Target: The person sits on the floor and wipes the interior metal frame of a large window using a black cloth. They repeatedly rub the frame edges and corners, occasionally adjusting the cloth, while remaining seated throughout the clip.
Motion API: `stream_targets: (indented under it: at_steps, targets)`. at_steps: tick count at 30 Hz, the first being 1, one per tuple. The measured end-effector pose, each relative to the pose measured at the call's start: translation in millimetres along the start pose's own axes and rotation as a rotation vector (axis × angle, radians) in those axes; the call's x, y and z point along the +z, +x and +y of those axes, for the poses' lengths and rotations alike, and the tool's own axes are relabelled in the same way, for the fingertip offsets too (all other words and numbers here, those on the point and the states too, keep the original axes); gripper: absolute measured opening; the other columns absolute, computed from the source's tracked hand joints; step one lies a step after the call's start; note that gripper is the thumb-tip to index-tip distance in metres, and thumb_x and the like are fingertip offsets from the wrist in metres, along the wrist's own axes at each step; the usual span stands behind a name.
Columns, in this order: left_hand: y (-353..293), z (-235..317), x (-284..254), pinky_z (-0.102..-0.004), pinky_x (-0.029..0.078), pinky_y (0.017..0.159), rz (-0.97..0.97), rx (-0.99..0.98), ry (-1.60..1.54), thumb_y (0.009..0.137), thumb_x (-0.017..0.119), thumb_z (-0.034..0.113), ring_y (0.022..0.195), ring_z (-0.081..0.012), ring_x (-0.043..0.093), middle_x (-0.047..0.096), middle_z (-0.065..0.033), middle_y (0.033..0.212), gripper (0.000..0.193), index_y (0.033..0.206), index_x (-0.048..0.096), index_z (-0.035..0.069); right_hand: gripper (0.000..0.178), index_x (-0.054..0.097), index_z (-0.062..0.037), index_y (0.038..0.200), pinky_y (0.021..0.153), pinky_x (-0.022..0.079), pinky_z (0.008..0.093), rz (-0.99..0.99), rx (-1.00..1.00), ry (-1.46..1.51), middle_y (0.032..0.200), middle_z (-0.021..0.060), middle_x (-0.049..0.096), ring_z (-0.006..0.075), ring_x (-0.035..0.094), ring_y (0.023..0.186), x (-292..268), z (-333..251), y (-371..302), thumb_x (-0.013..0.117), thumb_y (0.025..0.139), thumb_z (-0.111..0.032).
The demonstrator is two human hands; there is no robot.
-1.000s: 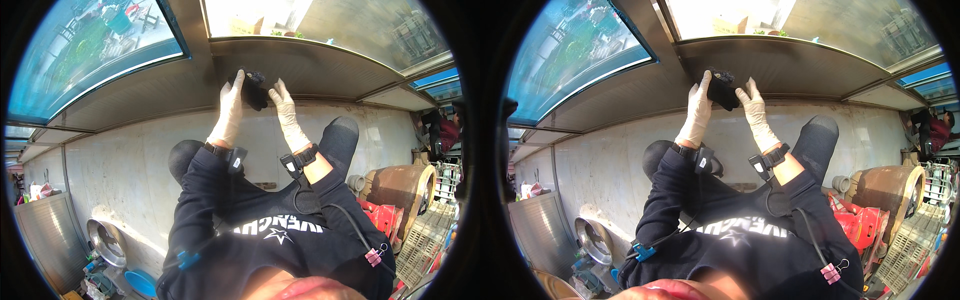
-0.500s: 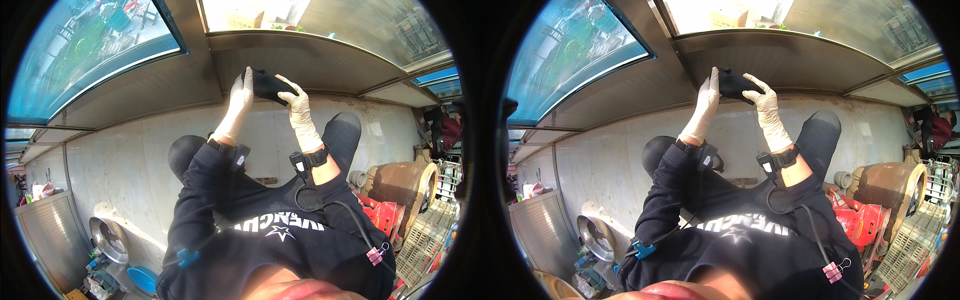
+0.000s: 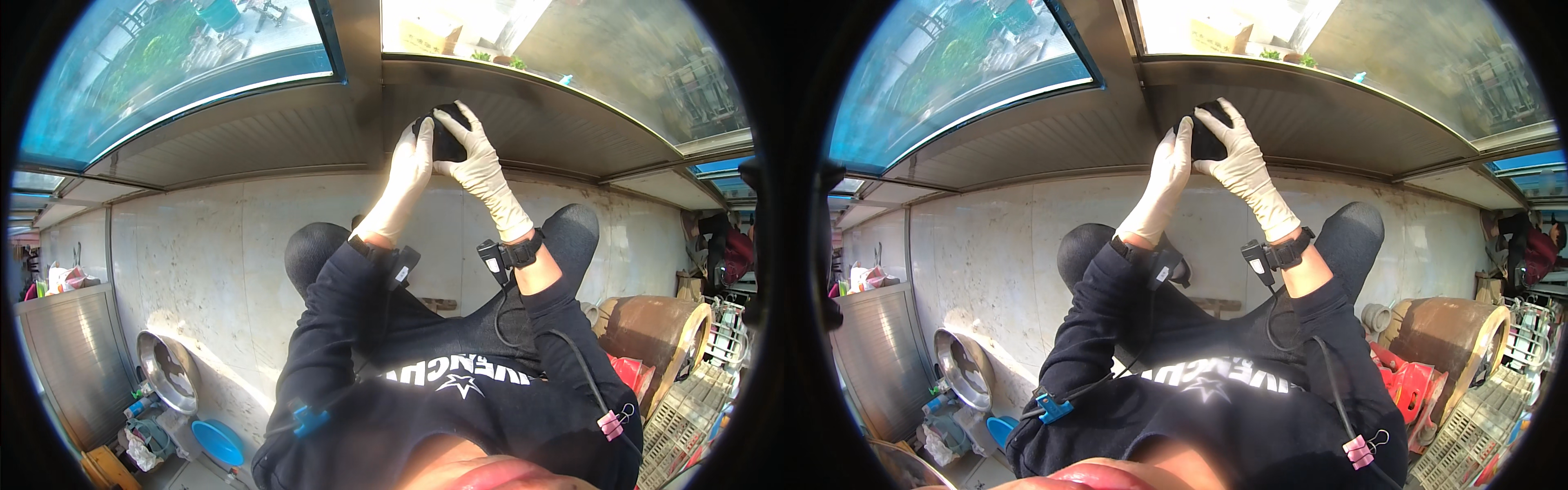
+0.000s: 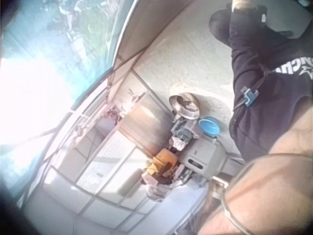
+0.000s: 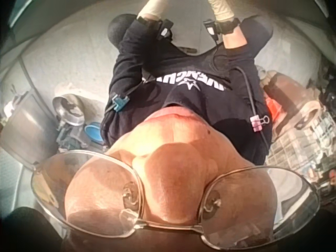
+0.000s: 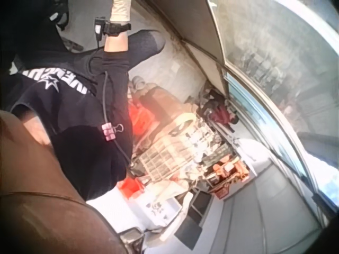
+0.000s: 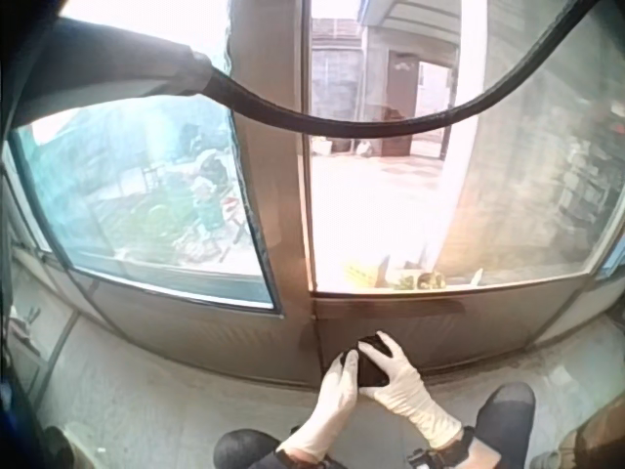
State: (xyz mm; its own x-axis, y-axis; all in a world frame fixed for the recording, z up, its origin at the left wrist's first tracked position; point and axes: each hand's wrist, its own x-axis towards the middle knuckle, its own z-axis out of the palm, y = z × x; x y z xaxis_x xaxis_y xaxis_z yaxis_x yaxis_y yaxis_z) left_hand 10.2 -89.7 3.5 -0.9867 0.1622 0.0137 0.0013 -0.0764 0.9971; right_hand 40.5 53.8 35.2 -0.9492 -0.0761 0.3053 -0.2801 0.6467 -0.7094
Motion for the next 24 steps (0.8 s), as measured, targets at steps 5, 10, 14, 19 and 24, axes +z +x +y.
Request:
stream_targets:
  at_steps: [5,10,14,19,24]
  targets:
    - [6.7,-1.1,-26.4,-0.0358,0.052,0.095,0.022,-0.109,-0.009,0.105,0.027,0.065,0.110,-0.0239,0.063,0.070,-0.0149,0.117,0.079,0.120,0.069,0.000,0.048,0.073,-0.0113,0.120,0.098,0.053,0.0353,0.207,-0.117,-0.150,0.125,0.0133,0.068,0.0311,0.067,0.111,-10.6,-24.6,31.9,0.078,0.074,0.001]
    - [6.5,-8.7,-24.7,-0.0395,0.052,0.097,0.054,-0.163,-0.087,0.104,0.032,0.066,0.111,-0.0256,0.062,0.067,-0.0201,0.119,0.083,0.120,0.066,-0.008,0.047,0.073,-0.0180,0.118,0.090,0.052,0.0378,0.443,-0.476,-0.578,0.129,0.0042,0.062,0.0268,0.059,0.110,13.0,-44.9,86.9,0.076,0.072,-0.010]
    - [6.1,-7.9,-21.0,-0.0384,0.053,0.096,0.082,-0.219,-0.084,0.107,0.034,0.058,0.110,-0.0248,0.063,0.068,-0.0178,0.117,0.074,0.120,0.065,-0.009,0.042,0.075,-0.0182,0.111,0.081,0.050,0.0400,0.604,-0.606,-0.633,0.120,0.0003,0.061,0.0250,0.057,0.096,35.3,-20.1,117.9,0.074,0.070,-0.011]
    - [-3.4,-3.8,-23.0,-0.0374,0.051,0.098,0.045,-0.176,-0.100,0.109,0.038,0.047,0.110,-0.0221,0.063,0.070,-0.0139,0.120,0.059,0.116,0.070,-0.002,0.043,0.073,-0.0171,0.112,0.083,0.048,0.0402,0.573,-0.465,-0.844,0.118,0.0051,0.064,0.0267,0.059,0.100,-63.6,57.4,75.3,0.069,0.070,-0.009]
    - [-2.5,-7.0,-10.5,-0.0374,0.051,0.098,0.023,-0.182,-0.096,0.110,0.039,0.044,0.109,-0.0218,0.064,0.070,-0.0139,0.120,0.057,0.116,0.069,-0.003,0.030,0.074,-0.0104,0.105,0.086,0.050,0.0421,0.870,-0.237,-0.789,0.113,0.0071,0.067,0.0316,0.061,0.099,-115.6,72.8,48.5,0.076,0.075,-0.011]
